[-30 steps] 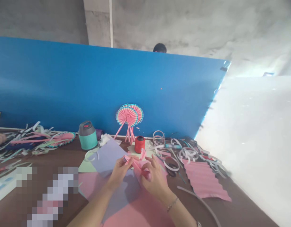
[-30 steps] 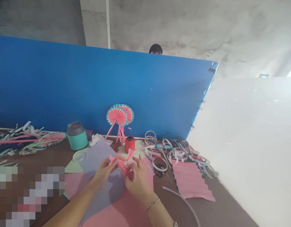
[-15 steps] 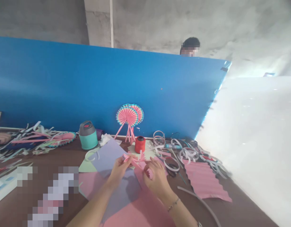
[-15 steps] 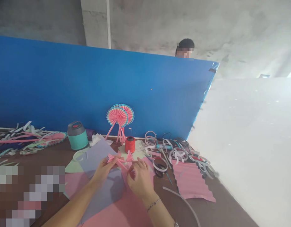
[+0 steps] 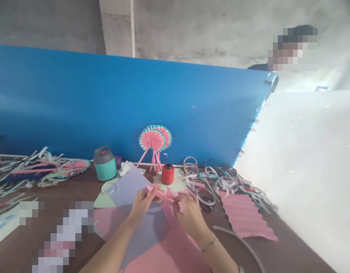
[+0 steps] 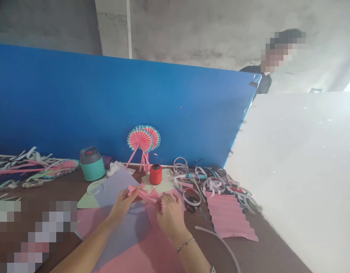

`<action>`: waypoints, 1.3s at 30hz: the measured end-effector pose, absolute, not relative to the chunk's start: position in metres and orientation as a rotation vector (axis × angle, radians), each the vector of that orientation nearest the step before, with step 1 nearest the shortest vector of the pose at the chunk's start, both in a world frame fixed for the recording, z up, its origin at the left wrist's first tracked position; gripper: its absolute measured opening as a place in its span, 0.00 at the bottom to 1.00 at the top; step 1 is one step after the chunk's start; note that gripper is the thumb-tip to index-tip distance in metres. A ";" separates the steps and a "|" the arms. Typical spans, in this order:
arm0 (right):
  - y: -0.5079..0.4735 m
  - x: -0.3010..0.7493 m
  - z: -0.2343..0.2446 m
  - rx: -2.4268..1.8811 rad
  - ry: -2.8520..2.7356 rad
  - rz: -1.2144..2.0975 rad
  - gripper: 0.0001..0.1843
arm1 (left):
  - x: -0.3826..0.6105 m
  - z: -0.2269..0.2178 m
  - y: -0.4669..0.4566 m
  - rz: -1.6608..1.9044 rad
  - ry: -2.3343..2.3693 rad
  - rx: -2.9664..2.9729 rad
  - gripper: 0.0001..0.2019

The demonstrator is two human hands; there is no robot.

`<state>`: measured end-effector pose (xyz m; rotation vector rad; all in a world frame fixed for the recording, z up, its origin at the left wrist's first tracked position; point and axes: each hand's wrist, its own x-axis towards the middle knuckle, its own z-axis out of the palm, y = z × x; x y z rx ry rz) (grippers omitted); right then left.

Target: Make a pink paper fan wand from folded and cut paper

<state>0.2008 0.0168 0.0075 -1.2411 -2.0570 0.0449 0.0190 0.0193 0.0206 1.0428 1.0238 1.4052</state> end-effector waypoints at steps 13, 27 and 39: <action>0.018 0.203 0.010 -1.241 -2.040 0.124 0.08 | 0.015 0.013 0.022 1.330 0.869 0.947 0.24; 0.014 0.199 0.007 -1.233 -1.953 0.074 0.09 | 0.029 0.015 0.013 1.308 0.870 1.121 0.18; 0.008 0.196 0.013 -1.178 -1.979 0.085 0.04 | 0.032 0.004 0.016 1.318 0.872 1.072 0.21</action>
